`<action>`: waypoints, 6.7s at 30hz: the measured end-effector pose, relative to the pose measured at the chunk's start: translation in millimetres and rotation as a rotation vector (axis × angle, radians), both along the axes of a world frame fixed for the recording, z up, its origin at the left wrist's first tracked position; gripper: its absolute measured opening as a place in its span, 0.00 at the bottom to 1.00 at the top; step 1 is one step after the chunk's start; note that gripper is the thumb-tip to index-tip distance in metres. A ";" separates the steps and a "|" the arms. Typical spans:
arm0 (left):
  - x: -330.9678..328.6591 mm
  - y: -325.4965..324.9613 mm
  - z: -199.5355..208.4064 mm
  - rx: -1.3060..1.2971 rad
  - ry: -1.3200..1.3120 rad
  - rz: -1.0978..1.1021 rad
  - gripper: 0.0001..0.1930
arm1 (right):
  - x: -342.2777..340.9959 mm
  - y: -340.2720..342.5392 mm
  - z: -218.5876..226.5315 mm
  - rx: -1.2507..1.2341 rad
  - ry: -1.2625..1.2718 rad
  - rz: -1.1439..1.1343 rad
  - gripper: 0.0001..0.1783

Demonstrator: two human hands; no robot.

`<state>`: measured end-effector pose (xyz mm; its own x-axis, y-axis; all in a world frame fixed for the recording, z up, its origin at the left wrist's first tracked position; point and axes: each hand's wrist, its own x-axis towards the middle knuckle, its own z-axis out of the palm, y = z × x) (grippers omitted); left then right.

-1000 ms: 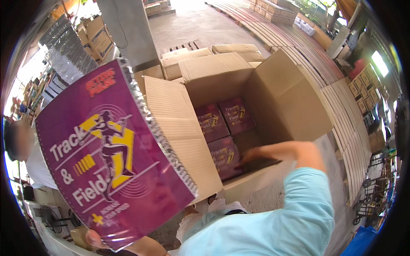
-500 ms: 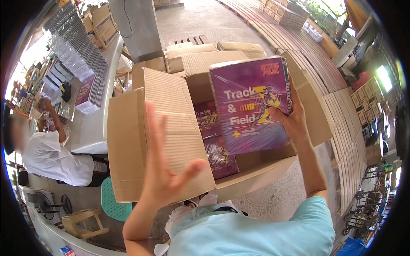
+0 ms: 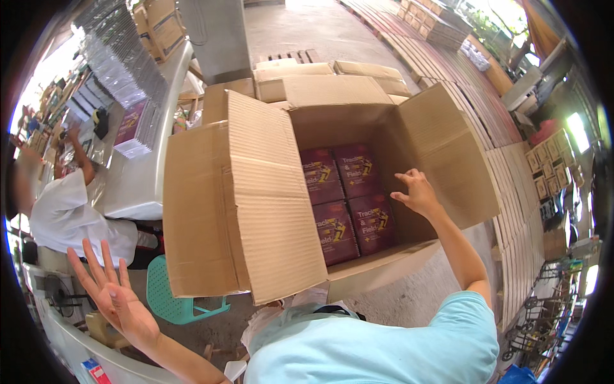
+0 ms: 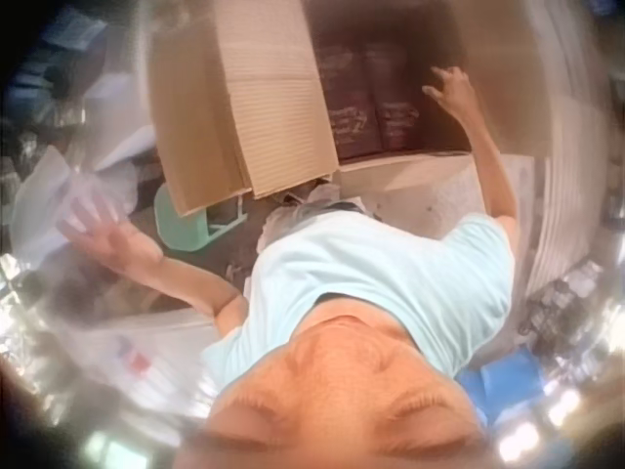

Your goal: The person takes stacks of notebooks from a table and places them into a cardboard box, then closes the box, tapes it shut using a tape dispenser, and writes on the box with a pen before checking a logbook.

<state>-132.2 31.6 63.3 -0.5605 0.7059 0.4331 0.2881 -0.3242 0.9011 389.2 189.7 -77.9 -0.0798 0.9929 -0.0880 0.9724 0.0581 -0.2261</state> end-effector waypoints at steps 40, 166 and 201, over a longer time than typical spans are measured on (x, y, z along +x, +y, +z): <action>-557.9 637.4 133.8 -0.044 -0.009 0.140 0.70 | -669.8 294.7 289.3 0.333 0.439 0.419 0.44; -356.2 196.7 -119.2 -0.279 -0.599 -0.197 0.33 | -174.3 132.1 10.9 0.527 0.152 -0.047 0.27; -548.4 592.6 82.1 0.032 -0.408 -0.575 0.54 | -920.3 539.2 288.0 0.123 1.070 0.095 0.56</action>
<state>-680.6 624.2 145.5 -0.2242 0.9294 0.2932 -0.2958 -0.3516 0.8882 -531.1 728.9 210.1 -0.1328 0.9759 0.1729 0.2638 0.2030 -0.9430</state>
